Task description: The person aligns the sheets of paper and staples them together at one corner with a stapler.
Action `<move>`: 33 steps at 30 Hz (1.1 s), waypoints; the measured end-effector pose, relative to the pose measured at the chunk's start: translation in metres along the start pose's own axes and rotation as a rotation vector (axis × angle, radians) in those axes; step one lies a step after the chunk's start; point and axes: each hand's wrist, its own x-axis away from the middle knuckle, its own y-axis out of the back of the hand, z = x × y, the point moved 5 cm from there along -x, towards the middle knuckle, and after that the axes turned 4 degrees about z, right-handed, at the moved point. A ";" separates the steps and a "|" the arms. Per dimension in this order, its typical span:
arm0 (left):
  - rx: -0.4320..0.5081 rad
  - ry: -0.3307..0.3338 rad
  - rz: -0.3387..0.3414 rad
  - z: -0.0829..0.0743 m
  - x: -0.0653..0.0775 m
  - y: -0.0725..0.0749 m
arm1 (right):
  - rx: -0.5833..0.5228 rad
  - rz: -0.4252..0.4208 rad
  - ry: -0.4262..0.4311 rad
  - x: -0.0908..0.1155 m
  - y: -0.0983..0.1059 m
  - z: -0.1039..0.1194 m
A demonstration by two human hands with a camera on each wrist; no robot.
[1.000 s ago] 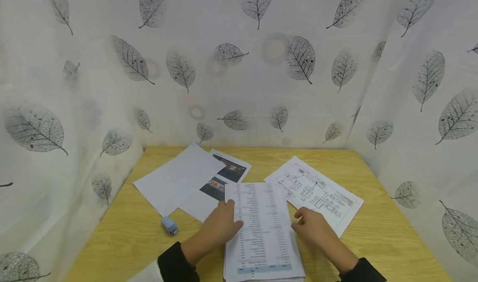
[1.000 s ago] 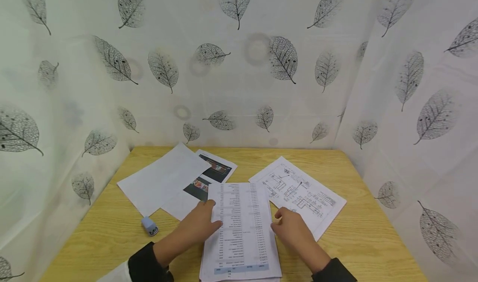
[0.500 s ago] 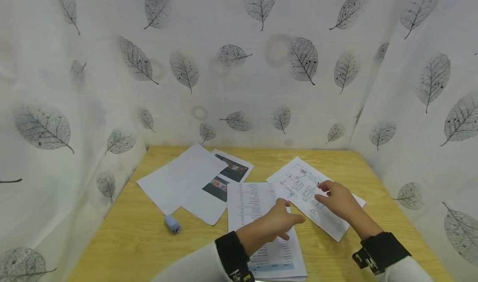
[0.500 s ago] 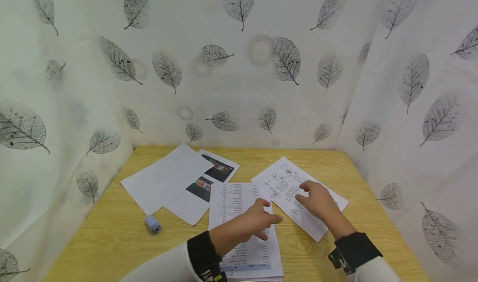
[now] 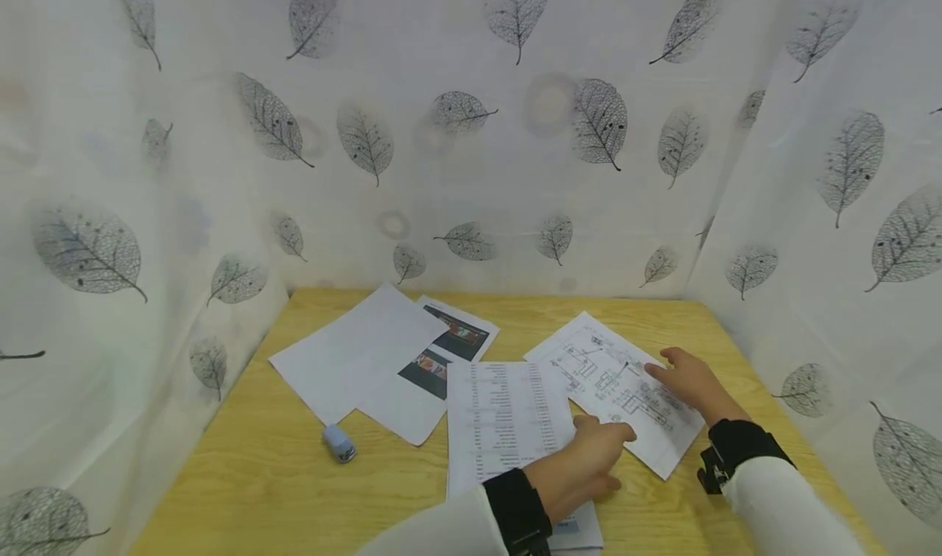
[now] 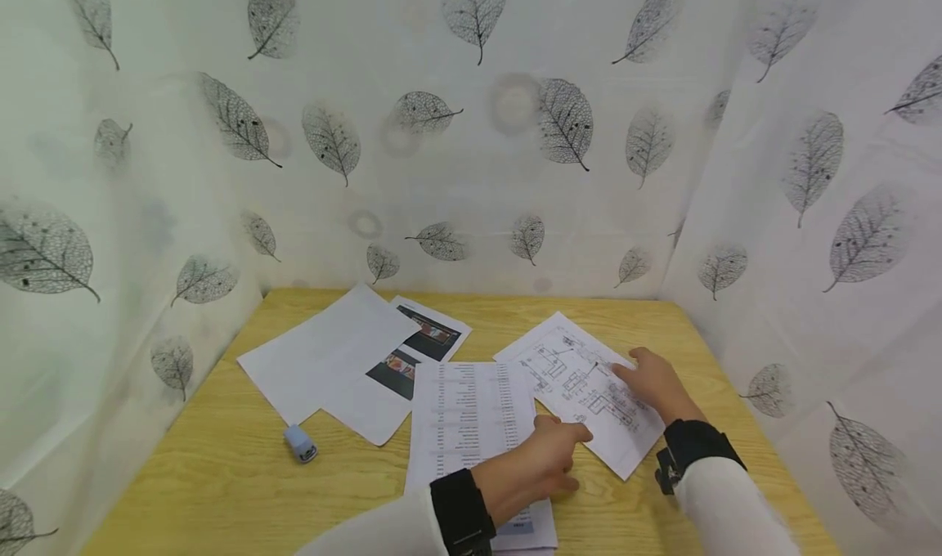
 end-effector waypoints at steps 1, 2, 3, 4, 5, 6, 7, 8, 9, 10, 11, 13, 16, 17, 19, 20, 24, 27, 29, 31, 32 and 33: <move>0.019 -0.006 -0.007 -0.001 -0.001 -0.003 | -0.003 0.016 -0.023 -0.002 -0.002 -0.004; 0.029 -0.009 -0.016 -0.002 -0.002 -0.005 | -0.005 0.030 -0.042 -0.004 -0.004 -0.009; 0.045 -0.009 -0.023 -0.003 -0.003 -0.007 | -0.006 0.039 -0.056 -0.006 -0.005 -0.013; 0.058 -0.008 -0.031 -0.004 -0.004 -0.009 | -0.005 0.045 -0.064 -0.008 -0.007 -0.016; 0.069 -0.005 -0.039 -0.005 -0.005 -0.010 | -0.002 0.046 -0.072 -0.009 -0.008 -0.019; 0.078 -0.007 -0.044 -0.006 -0.006 -0.011 | 0.006 0.045 -0.074 -0.010 -0.008 -0.022; 0.089 -0.010 -0.048 -0.007 -0.006 -0.012 | 0.016 0.037 -0.070 -0.012 -0.008 -0.024; 0.100 -0.010 -0.049 -0.008 -0.007 -0.012 | 0.022 0.032 -0.069 -0.013 -0.008 -0.026; 0.111 -0.012 -0.052 -0.008 -0.008 -0.012 | 0.025 0.029 -0.072 -0.014 -0.007 -0.027; 0.116 -0.017 -0.058 -0.009 -0.010 -0.013 | 0.031 0.025 -0.076 -0.014 -0.007 -0.028; 0.124 -0.018 -0.060 -0.010 -0.011 -0.014 | 0.029 0.023 -0.087 -0.015 -0.006 -0.029; 0.134 -0.022 -0.072 -0.010 -0.014 -0.016 | 0.026 0.022 -0.109 -0.015 -0.005 -0.031; 0.158 -0.029 -0.093 -0.010 -0.020 -0.017 | 0.032 0.011 -0.140 -0.015 -0.002 -0.032; 0.168 -0.032 -0.105 -0.010 -0.023 -0.016 | 0.033 0.004 -0.145 -0.015 -0.001 -0.032; 0.181 -0.036 -0.130 -0.009 -0.027 -0.014 | 0.034 -0.013 -0.143 -0.015 0.001 -0.032; 0.183 -0.036 -0.140 -0.010 -0.029 -0.012 | 0.028 -0.020 -0.138 -0.015 0.002 -0.031; 0.207 -0.016 -0.111 -0.010 -0.038 -0.012 | 0.003 -0.044 -0.123 -0.011 0.006 -0.034; 0.220 -0.033 -0.054 -0.010 -0.044 -0.017 | -0.023 -0.059 -0.126 -0.005 0.008 -0.036; 0.208 -0.081 -0.023 -0.010 -0.048 -0.022 | -0.050 -0.072 -0.135 -0.002 0.010 -0.037; 0.184 -0.128 -0.006 -0.010 -0.051 -0.025 | -0.080 -0.093 -0.143 0.000 0.012 -0.038; 0.176 -0.149 -0.004 -0.010 -0.052 -0.026 | -0.094 -0.103 -0.148 0.001 0.013 -0.038; 0.168 -0.168 0.001 -0.011 -0.053 -0.027 | -0.110 -0.113 -0.154 0.003 0.013 -0.038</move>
